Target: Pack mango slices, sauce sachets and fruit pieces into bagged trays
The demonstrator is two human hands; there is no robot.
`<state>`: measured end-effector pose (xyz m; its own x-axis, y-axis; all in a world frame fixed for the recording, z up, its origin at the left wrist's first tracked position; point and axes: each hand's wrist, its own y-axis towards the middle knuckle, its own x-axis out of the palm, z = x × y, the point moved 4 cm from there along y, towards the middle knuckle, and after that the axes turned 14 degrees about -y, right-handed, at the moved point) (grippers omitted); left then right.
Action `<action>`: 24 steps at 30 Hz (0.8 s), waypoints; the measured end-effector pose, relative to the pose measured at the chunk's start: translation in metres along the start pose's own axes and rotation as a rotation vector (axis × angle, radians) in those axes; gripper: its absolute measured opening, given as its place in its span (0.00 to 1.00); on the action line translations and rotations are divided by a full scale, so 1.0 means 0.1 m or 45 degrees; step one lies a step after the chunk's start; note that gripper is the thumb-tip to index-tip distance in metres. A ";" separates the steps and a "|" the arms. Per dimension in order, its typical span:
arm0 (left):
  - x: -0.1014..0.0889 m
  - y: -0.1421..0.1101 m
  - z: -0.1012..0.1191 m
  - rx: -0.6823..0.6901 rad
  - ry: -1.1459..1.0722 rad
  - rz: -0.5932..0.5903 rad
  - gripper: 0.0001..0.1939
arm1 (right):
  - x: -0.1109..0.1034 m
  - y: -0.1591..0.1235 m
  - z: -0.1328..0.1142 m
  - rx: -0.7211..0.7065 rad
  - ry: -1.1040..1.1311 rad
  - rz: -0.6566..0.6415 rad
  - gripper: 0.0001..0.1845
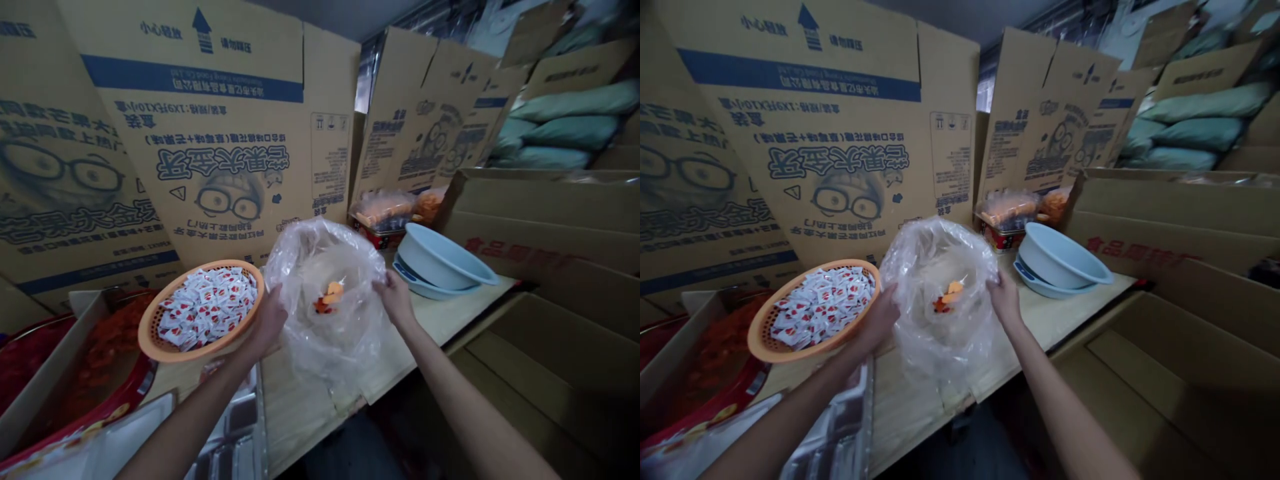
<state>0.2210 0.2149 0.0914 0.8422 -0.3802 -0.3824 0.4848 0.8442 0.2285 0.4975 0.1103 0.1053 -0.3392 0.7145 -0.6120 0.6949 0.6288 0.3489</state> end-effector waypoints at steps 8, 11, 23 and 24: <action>0.28 0.15 0.93 -0.128 -0.750 -0.124 0.36 | -0.52 -0.28 -0.70 -0.377 0.266 -0.089 0.27; 0.59 0.08 1.20 -0.243 -1.074 -0.302 0.38 | -0.39 -0.55 -0.88 -0.513 0.165 -0.347 0.51; 0.57 -0.11 1.93 0.298 -0.819 -0.560 0.34 | -1.70 0.01 -0.97 -0.860 -0.125 0.710 0.25; 0.50 -0.12 1.90 0.268 -0.813 -0.566 0.33 | -1.84 0.11 -0.96 -0.859 -0.178 0.816 0.24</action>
<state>0.3023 0.1136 0.2392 0.5012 -0.8602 0.0938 0.7873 0.4983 0.3632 0.5067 0.0152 0.2902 0.0898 0.9701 -0.2253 0.1939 0.2049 0.9594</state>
